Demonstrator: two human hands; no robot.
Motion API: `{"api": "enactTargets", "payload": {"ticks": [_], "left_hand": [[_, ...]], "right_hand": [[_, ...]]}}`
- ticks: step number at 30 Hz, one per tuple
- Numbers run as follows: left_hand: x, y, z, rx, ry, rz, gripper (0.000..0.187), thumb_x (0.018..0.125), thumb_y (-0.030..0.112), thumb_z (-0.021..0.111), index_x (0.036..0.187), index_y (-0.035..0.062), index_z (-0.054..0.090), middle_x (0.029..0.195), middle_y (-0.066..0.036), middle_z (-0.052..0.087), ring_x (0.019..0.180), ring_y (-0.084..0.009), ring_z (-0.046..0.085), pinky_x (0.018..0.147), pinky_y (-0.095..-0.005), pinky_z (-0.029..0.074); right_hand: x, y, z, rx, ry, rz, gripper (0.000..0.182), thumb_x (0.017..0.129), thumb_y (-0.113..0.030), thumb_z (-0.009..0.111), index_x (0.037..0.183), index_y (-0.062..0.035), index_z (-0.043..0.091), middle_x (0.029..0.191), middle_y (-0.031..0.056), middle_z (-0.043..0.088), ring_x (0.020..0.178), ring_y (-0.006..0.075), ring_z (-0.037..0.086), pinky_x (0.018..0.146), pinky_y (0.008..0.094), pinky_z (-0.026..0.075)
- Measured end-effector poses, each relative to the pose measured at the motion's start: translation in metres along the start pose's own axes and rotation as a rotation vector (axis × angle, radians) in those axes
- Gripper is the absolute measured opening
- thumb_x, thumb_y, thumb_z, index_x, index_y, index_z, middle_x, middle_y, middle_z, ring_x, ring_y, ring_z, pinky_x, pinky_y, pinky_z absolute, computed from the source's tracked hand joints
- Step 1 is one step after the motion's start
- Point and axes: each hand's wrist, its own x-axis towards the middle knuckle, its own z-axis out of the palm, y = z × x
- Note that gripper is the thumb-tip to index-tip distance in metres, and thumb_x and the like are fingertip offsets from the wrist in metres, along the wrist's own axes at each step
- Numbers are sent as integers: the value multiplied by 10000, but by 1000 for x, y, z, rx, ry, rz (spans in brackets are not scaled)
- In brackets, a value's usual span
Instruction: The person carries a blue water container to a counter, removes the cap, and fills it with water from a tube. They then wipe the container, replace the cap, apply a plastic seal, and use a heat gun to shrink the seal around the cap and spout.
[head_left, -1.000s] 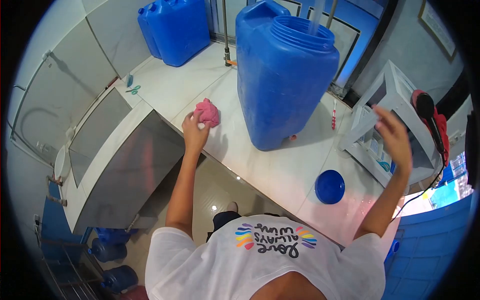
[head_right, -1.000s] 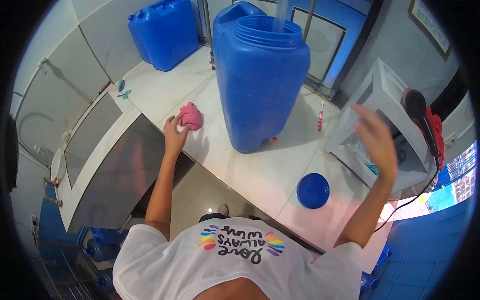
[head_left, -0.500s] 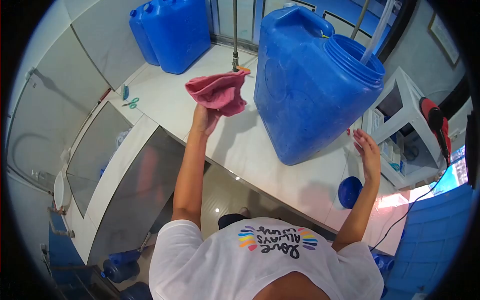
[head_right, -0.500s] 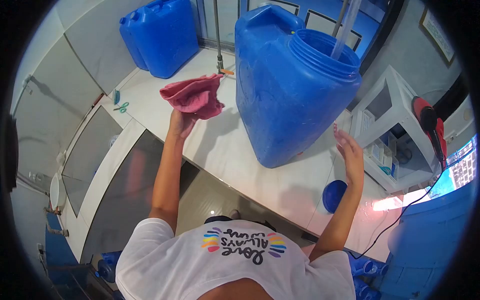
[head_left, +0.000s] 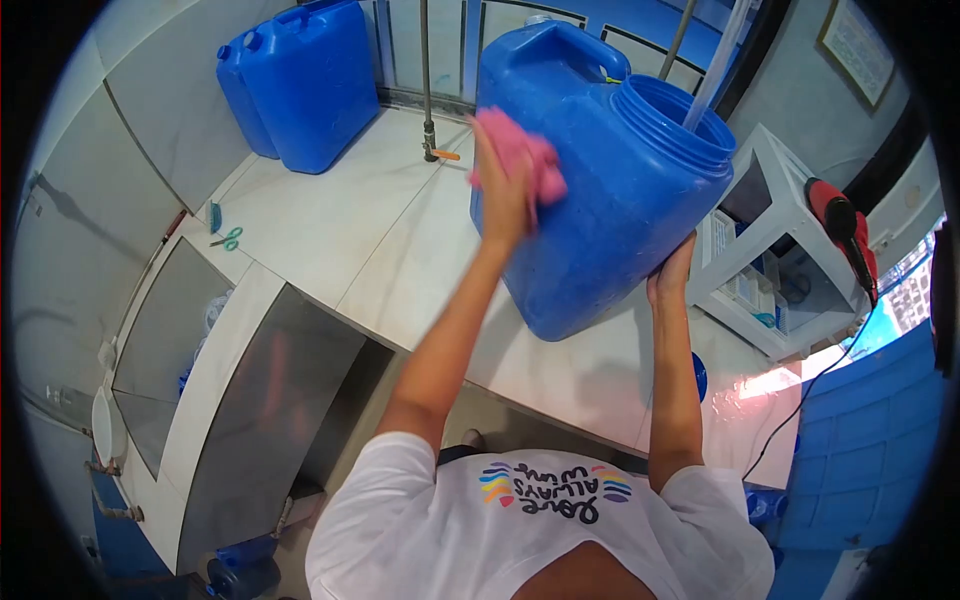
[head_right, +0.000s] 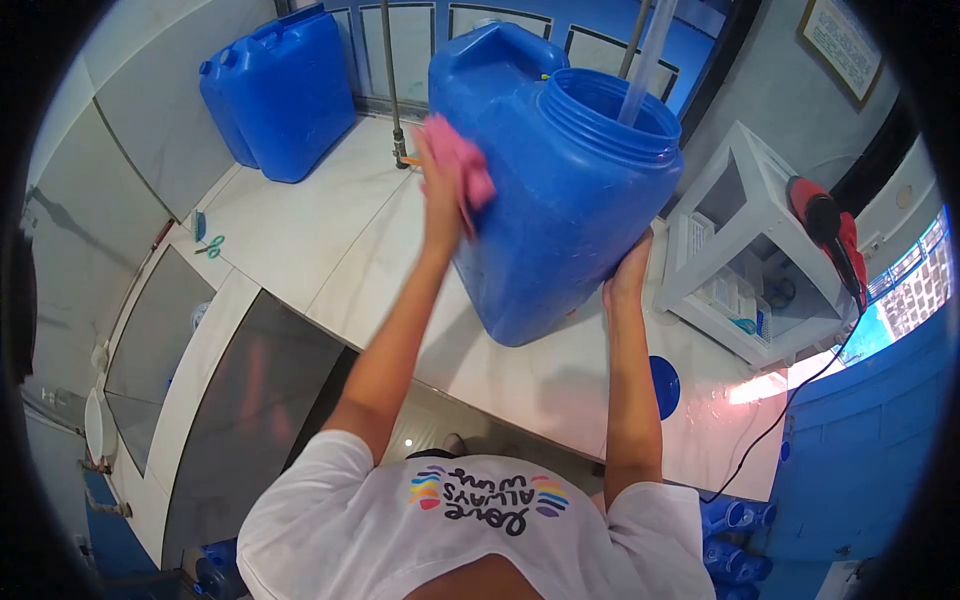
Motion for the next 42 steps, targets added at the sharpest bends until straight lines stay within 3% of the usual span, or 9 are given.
{"api": "enactTargets", "payload": {"ticks": [4, 11, 14, 22, 24, 26, 28, 34, 42], "left_hand": [[69, -74, -24, 632, -16, 263, 693, 868, 274, 461, 1419, -21, 161, 1490, -201, 126, 1399, -313, 8, 1111, -420, 96], [-61, 27, 18, -236, -14, 65, 609, 782, 201, 468, 1355, 41, 339, 1458, -125, 267, 1366, -306, 176, 1118, -409, 76], [9, 29, 13, 154, 8, 254, 552, 761, 182, 474, 1294, 45, 440, 1385, -146, 391, 1333, -314, 265, 1111, -399, 129], [162, 81, 27, 641, -919, 271, 339, 782, 223, 523, 1037, 61, 676, 1053, -149, 644, 1062, -254, 564, 928, -314, 418], [164, 86, 44, 674, -1008, -198, 387, 800, 229, 486, 1074, 7, 643, 1132, -126, 617, 1095, -253, 538, 980, -301, 373], [158, 71, 36, 587, -968, -220, 370, 810, 227, 483, 1062, 14, 650, 1078, -124, 640, 1095, -263, 536, 989, -326, 363], [147, 48, 17, 497, -743, 851, 340, 852, 210, 426, 1054, 71, 662, 1040, -107, 653, 1041, -296, 566, 961, -344, 383], [40, 24, -2, 108, 2, 258, 384, 849, 225, 444, 1170, 70, 587, 1311, -153, 448, 1242, -323, 370, 1028, -391, 286], [189, 18, 13, 532, -204, 128, 317, 806, 320, 523, 1036, 147, 658, 1203, -150, 548, 1060, -339, 524, 943, -408, 389]], "right_hand": [[-6, 2, 7, 10, 28, -23, 588, 944, -520, 311, 1335, -84, 356, 1347, 79, 398, 1258, 212, 356, 1040, 337, 298], [-4, 2, 10, 33, 83, -15, 556, 945, -504, 305, 1297, -81, 387, 1298, 63, 434, 1222, 208, 386, 1029, 330, 302], [-3, 6, 6, 41, 77, -13, 546, 945, -502, 304, 1293, -90, 389, 1284, 58, 442, 1213, 205, 392, 1026, 329, 302], [-1, 10, 3, 39, 69, -5, 555, 938, -513, 312, 1302, -98, 374, 1293, 56, 426, 1211, 201, 385, 1027, 333, 294], [-3, 5, 5, 56, 17, -17, 563, 939, -514, 308, 1307, -92, 365, 1294, 57, 425, 1211, 205, 385, 1029, 334, 292], [-1, 10, 5, 42, 22, -35, 564, 940, -513, 305, 1309, -90, 362, 1296, 58, 425, 1213, 207, 384, 1029, 334, 293], [1, 15, 3, 36, 38, -58, 565, 941, -511, 303, 1311, -87, 359, 1297, 60, 424, 1214, 208, 384, 1028, 335, 294], [0, 12, 6, 69, 76, -53, 544, 947, -497, 303, 1304, -91, 364, 1277, 63, 438, 1204, 212, 398, 1022, 334, 307], [2, 15, 5, 78, 130, -45, 502, 950, -482, 306, 1257, -96, 400, 1249, 65, 459, 1170, 207, 431, 999, 330, 338]]}}
